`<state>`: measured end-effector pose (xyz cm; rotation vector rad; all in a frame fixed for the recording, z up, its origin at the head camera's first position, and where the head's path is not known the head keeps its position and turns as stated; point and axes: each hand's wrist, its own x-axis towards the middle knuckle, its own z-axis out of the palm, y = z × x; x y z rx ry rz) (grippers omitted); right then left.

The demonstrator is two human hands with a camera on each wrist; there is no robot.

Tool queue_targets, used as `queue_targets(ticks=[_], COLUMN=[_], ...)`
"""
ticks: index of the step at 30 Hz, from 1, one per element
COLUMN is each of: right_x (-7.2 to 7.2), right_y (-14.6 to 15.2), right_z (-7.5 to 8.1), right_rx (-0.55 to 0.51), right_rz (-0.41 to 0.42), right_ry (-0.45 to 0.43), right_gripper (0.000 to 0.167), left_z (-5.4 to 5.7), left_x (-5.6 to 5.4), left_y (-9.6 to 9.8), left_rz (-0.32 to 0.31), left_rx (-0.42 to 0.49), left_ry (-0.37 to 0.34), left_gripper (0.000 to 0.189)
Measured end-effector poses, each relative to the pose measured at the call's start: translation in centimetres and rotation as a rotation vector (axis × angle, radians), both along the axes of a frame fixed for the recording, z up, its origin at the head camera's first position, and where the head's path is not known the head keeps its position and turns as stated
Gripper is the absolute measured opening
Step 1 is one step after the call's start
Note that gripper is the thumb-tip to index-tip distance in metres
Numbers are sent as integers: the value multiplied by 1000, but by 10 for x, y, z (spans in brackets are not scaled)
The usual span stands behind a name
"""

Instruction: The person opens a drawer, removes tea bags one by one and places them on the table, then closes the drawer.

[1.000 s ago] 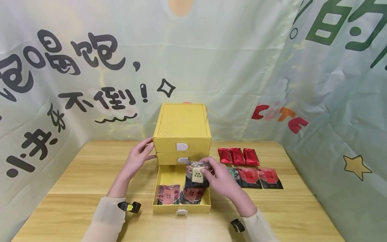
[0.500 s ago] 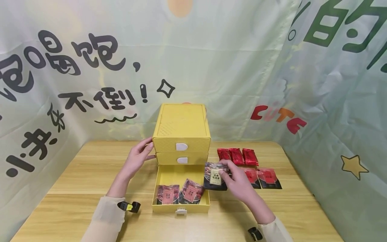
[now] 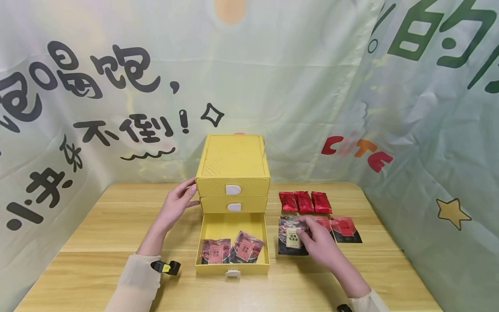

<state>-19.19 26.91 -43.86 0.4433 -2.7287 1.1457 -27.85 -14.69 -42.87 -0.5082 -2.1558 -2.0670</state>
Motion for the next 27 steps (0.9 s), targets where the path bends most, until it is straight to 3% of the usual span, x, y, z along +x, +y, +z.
queue_targets(ticks=[7,13,27], right_x=[4,4,6], right_y=[11,17,21], right_z=[-10,-18,-31], right_rx=[96,103,121], right_rz=[-20,20,42], right_ry=[-80,-183,-192], right_gripper=[25,25,24], left_z=[2,2,0], left_x=[1,2,1], left_y=[0,0,0], left_rz=[-7,0,-6], left_rx=[16,8,17], left_ry=[-9,-16,-15], left_gripper=[47,47,47])
